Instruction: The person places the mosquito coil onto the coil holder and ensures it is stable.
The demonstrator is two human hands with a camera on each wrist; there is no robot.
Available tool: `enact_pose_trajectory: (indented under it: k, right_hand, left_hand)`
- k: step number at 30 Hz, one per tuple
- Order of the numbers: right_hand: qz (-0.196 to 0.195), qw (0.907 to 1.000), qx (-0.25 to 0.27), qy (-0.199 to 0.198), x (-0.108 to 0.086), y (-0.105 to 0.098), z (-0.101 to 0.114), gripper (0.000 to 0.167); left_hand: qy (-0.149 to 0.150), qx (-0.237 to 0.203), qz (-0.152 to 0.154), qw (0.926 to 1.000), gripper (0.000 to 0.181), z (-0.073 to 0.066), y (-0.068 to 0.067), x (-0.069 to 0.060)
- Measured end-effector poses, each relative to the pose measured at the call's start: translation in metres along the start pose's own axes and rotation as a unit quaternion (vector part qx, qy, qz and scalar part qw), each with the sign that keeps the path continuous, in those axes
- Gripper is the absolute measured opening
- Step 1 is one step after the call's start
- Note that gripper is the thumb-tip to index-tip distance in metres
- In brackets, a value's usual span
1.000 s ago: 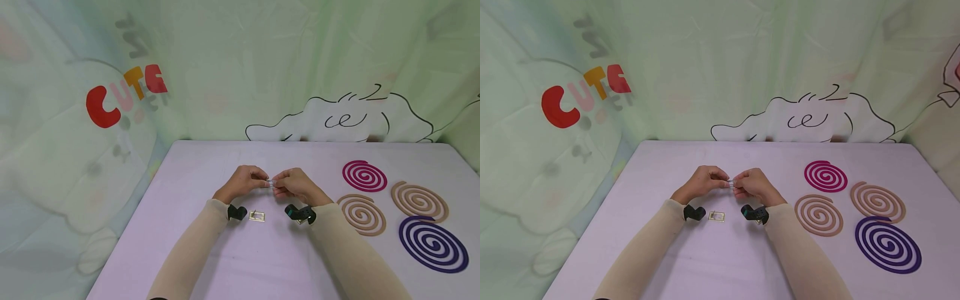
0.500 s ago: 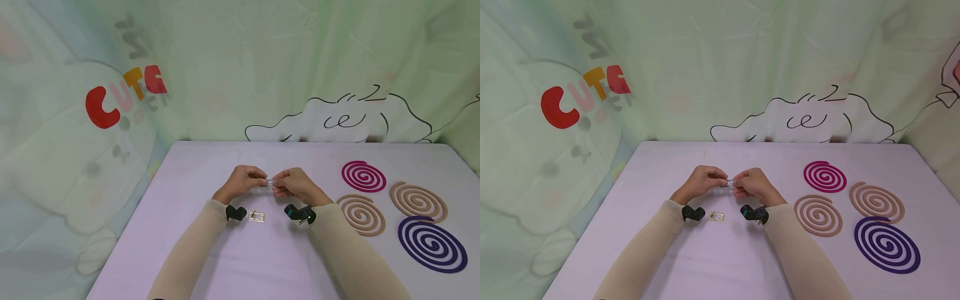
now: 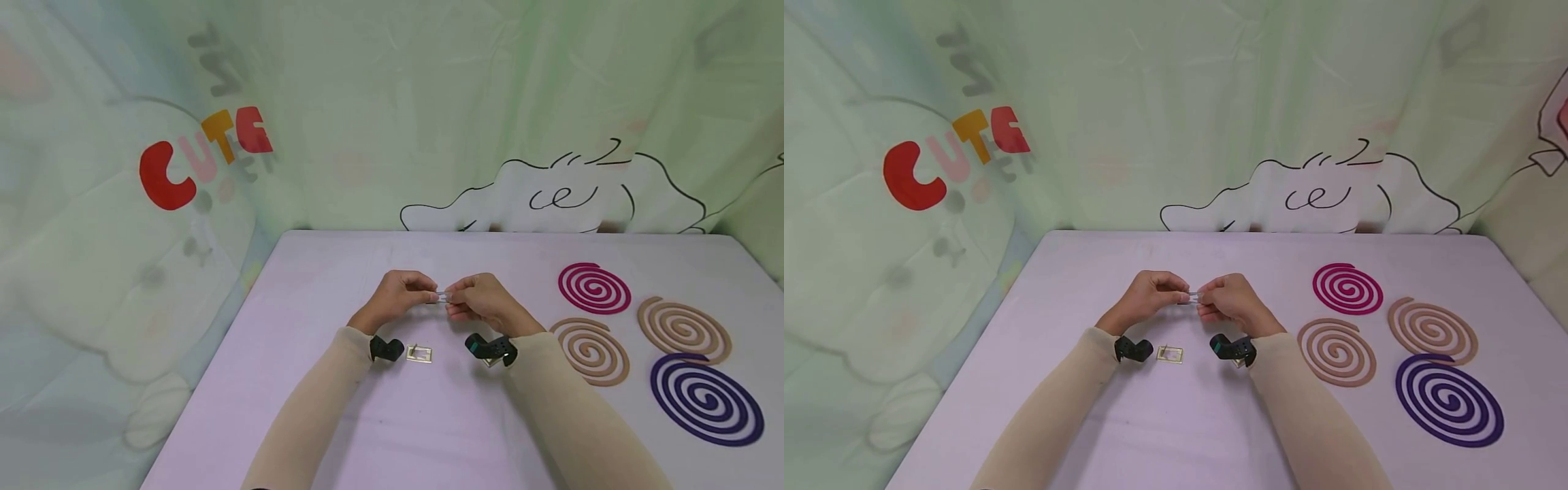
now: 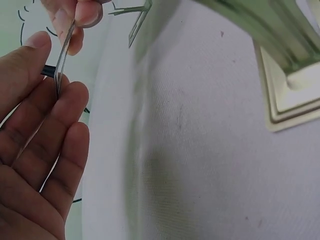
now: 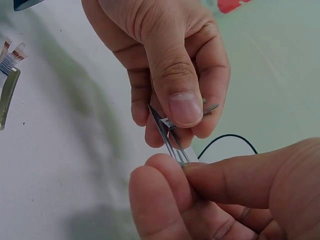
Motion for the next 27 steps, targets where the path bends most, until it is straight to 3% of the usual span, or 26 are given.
enact_pose_trajectory:
  k: [11,27]
  right_hand:
    - [-0.008,0.9999,-0.009,0.005,0.0004,-0.0005,-0.0014,0.027]
    - [0.006,0.9999,-0.012,0.002,0.0027,-0.0012,-0.0020,0.032]
  left_hand:
    - [-0.006,0.060,0.011,0.9981,0.024,-0.0016,0.0017,0.0004]
    - [0.001,0.066,0.010,0.9978,0.022,-0.0005,0.0007,0.0002]
Point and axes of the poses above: each hand's wrist, its own x-axis towards the middle knuckle, its own y-axis out of the palm, z = x × y, the point moved 4 cm from there along x, towards the middle knuckle, and after that the axes turned 11 degrees about z, right-handed, at the moved point
